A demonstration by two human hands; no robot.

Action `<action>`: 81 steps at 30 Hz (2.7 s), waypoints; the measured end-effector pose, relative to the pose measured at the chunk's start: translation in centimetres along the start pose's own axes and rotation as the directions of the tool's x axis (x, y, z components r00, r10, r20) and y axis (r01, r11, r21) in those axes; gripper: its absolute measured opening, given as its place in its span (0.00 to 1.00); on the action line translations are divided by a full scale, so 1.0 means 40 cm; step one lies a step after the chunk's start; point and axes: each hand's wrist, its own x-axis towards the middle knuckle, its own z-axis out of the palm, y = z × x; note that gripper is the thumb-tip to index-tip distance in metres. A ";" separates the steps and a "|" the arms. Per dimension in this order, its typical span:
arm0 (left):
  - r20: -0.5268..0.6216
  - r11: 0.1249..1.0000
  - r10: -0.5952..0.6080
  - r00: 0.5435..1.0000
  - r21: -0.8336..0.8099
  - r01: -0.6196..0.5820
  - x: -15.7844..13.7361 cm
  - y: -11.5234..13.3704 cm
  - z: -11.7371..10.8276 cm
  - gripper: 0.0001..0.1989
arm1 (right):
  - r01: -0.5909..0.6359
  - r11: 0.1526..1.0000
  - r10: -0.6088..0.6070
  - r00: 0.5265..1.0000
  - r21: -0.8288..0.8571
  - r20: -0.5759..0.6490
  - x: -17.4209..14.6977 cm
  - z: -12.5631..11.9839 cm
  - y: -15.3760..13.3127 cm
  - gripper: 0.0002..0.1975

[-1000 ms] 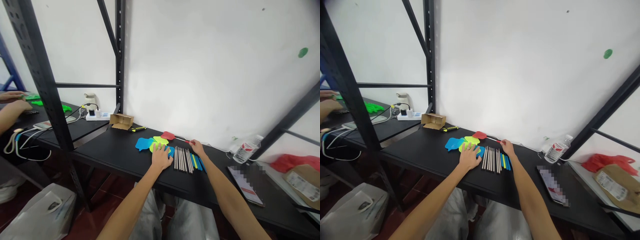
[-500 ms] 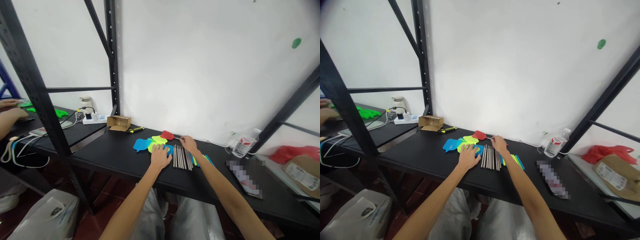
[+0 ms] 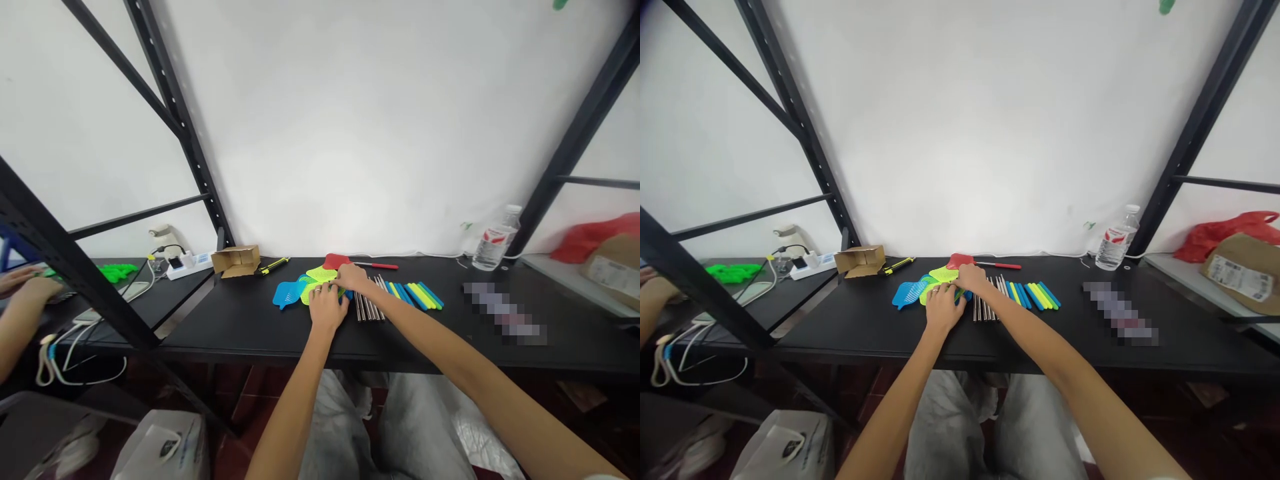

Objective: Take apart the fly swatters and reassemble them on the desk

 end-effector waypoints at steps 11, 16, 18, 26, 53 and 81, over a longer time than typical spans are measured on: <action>-0.006 0.999 -0.015 1.000 0.039 0.015 0.006 0.000 -0.003 0.12 | -0.029 0.999 0.029 0.999 0.045 -0.013 -0.006 0.006 -0.007 0.13; -0.019 0.999 -0.014 1.000 0.032 0.015 0.007 -0.003 0.003 0.12 | -0.026 0.999 0.027 0.998 0.019 -0.053 -0.006 0.008 0.009 0.15; -0.022 0.999 -0.005 1.000 0.032 0.006 0.007 -0.004 0.004 0.12 | -0.033 0.999 0.033 0.997 0.004 -0.065 -0.011 0.007 0.023 0.14; -0.026 0.999 -0.003 1.000 0.042 0.004 0.006 -0.003 0.001 0.12 | -0.012 0.999 0.011 1.000 -0.038 -0.024 -0.035 -0.011 0.058 0.13; -0.024 1.000 -0.020 1.000 0.019 0.020 0.002 0.000 -0.009 0.12 | 0.031 0.995 -0.017 0.989 -0.093 0.147 -0.045 -0.066 0.041 0.18; -0.034 0.982 0.132 0.991 -0.133 -0.135 0.001 0.008 -0.047 0.16 | -0.056 0.472 0.113 0.994 0.880 0.003 -0.044 -0.086 0.125 0.11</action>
